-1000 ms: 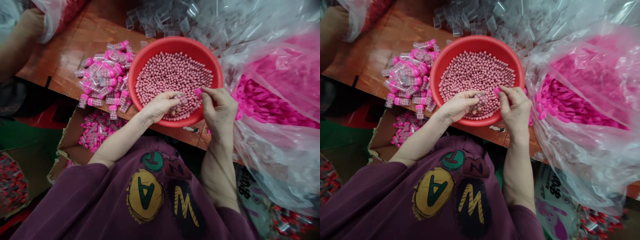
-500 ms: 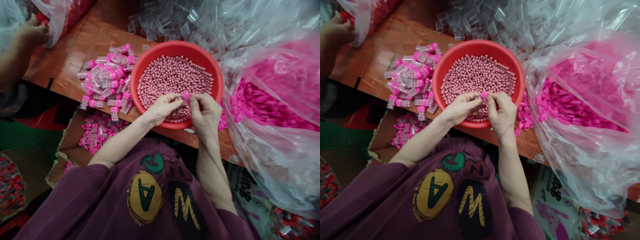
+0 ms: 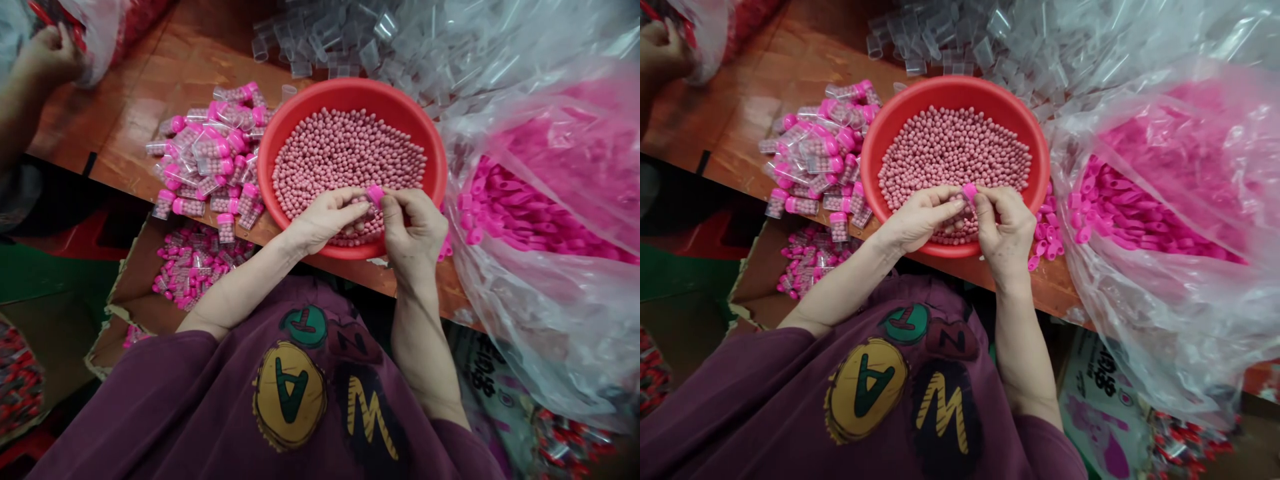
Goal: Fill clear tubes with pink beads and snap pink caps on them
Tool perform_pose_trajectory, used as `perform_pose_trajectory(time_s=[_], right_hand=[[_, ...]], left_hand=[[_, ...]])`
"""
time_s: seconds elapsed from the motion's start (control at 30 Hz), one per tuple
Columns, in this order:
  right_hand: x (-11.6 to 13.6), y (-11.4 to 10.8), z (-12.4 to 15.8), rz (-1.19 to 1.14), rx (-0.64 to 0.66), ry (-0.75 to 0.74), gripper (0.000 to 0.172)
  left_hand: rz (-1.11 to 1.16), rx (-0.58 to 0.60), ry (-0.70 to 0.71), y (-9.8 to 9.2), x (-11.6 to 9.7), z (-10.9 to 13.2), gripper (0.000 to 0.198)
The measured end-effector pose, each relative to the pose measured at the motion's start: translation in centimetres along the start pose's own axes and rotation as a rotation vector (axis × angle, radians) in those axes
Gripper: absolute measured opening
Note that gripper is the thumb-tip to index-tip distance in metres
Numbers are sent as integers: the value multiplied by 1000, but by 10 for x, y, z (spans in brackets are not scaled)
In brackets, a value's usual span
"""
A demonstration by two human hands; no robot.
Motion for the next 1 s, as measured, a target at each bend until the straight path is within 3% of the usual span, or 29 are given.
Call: perform_pose_trajectory(time_s=[0.17,0.33,0.43,0.57,0.8,1.0], right_hand=[[6,-5,3,63,-36,-83,25],[15,-17,6,24,-12,-61,14],[18,-20,8,67,19,1,16],[13,-14,9,69,52,124,24],[9,-4,6,65,23,-18,27],[10,-1,6,-2,46,32,21]], left_hand=[[15,-12,54,-1,1,0,10],[-15,66,69,-3,3,-2,14],[-21,59,87,-4,4,-2,18],[-26,80,49,-3,5,-1,21],[-8,38,12,-3,3,0,34],[-56,-20,59,-5,1,-1,25]])
Point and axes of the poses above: each hand's wrist, its own z-axis away from the middle knuckle, its own y-axis out of the palm, x = y × z, the point moved 4 cm from there along -z, towards the middle knuckle, and after that the axes turned 14 degrees about y, right-handed, at the moved point
